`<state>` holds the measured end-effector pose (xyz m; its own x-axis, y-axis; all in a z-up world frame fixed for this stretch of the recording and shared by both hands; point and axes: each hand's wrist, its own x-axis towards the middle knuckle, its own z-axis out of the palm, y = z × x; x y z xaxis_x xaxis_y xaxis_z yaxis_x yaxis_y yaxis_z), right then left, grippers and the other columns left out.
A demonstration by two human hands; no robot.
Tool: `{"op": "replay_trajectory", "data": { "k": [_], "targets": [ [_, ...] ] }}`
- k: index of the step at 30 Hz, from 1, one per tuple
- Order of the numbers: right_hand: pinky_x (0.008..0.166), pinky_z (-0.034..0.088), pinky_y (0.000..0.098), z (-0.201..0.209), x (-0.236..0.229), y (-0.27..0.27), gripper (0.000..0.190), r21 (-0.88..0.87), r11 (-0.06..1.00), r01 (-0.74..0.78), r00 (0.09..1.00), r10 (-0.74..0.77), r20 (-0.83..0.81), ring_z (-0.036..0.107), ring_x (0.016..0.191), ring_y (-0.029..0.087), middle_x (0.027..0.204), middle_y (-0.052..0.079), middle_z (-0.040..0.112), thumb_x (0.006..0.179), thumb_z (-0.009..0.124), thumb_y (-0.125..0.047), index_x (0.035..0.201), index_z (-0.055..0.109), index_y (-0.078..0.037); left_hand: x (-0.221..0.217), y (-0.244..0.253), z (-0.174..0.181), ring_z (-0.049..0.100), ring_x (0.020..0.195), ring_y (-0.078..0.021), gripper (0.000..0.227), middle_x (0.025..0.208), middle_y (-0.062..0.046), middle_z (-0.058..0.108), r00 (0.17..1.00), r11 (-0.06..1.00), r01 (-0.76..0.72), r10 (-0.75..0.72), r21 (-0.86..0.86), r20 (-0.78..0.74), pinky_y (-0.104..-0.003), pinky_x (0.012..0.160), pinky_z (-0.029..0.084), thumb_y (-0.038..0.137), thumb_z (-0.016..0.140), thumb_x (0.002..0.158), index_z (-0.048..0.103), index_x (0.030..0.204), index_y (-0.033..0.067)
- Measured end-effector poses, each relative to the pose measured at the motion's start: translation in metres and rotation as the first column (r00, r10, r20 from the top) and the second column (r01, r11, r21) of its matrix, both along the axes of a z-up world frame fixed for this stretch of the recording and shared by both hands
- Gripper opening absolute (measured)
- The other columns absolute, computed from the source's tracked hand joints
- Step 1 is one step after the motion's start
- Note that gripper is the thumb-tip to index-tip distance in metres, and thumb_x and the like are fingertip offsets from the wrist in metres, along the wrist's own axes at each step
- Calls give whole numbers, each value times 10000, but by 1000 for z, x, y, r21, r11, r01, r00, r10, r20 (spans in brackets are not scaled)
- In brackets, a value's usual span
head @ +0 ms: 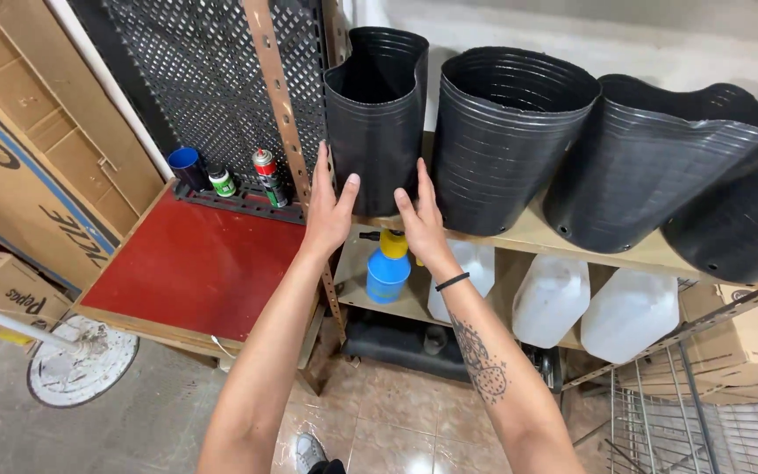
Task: The person moves a blue and yellow pressure sprayer and several white plastic jugs from a red table to a metal shelf. They then pick up multiple black plastic pots from the table and place them on the shelf. The person repeats this process, moving items back and forth between the table and the shelf.
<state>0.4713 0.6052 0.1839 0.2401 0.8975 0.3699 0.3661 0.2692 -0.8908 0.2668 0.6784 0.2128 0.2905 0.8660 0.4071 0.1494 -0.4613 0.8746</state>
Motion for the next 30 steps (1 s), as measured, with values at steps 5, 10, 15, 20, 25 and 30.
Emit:
{"op": "replay_trajectory", "data": {
  "k": [5, 10, 15, 20, 25, 30],
  "targets": [
    [1487, 277, 682, 4, -6, 17, 859, -23, 995, 102, 995, -102, -9, 169, 1825, 609, 1980, 376, 153, 1311, 522, -553, 1981, 149, -166, 4, 26, 0, 222, 1843, -558, 905, 1995, -326, 187, 999, 999, 35, -36, -42, -11, -730, 1466, 298, 507, 530, 1305, 74, 1976, 106],
    [1477, 286, 680, -4, -7, 23, 853, -7, 993, 120, 992, -120, -32, 184, 1822, 609, 1977, 369, 170, 1311, 542, -530, 1982, 172, -156, 6, 27, 3, 240, 1837, -567, 858, 1977, -359, 236, 998, 998, 53, -53, -19, -18, -718, 1475, 263, 469, 502, 1313, 107, 1972, 88],
    [1455, 306, 717, -9, -8, 7, 819, 77, 990, 118, 993, -117, -16, 205, 1805, 633, 1977, 353, 185, 1326, 566, -442, 1980, 179, -135, 1, -6, 14, 248, 1823, -600, 817, 1979, -371, 232, 999, 998, 48, -49, 42, 12, -743, 1469, 260, 398, 508, 1326, 107, 1979, 114],
    [1451, 333, 706, -22, -8, -23, 821, 196, 979, 53, 998, -49, -26, 231, 1816, 583, 1977, 303, 219, 1313, 612, -399, 1974, 214, -120, -18, -62, 23, 300, 1788, -648, 814, 1963, -383, 267, 996, 989, 39, -50, 142, 72, -757, 1448, 325, 370, 539, 1311, 143, 1975, 114],
    [1432, 397, 645, -43, -3, -54, 760, 324, 945, -42, 996, 64, -58, 328, 1820, 469, 1980, 168, 294, 1308, 635, -269, 1968, 286, -124, -41, -111, 0, 332, 1765, -658, 795, 1962, -361, 278, 993, 985, 4, -25, 174, 117, -776, 1430, 349, 365, 519, 1309, 164, 1976, 119],
    [1389, 479, 618, -69, -16, -90, 674, 334, 933, -138, 980, 178, -93, 422, 1773, 458, 1930, 173, 390, 1313, 582, -273, 1917, 373, -59, -70, -159, -45, 452, 1719, -604, 744, 1906, -281, 410, 985, 990, -86, 69, 109, 159, -752, 1369, 434, 366, 493, 1300, 270, 1961, 108]
  ]
}}
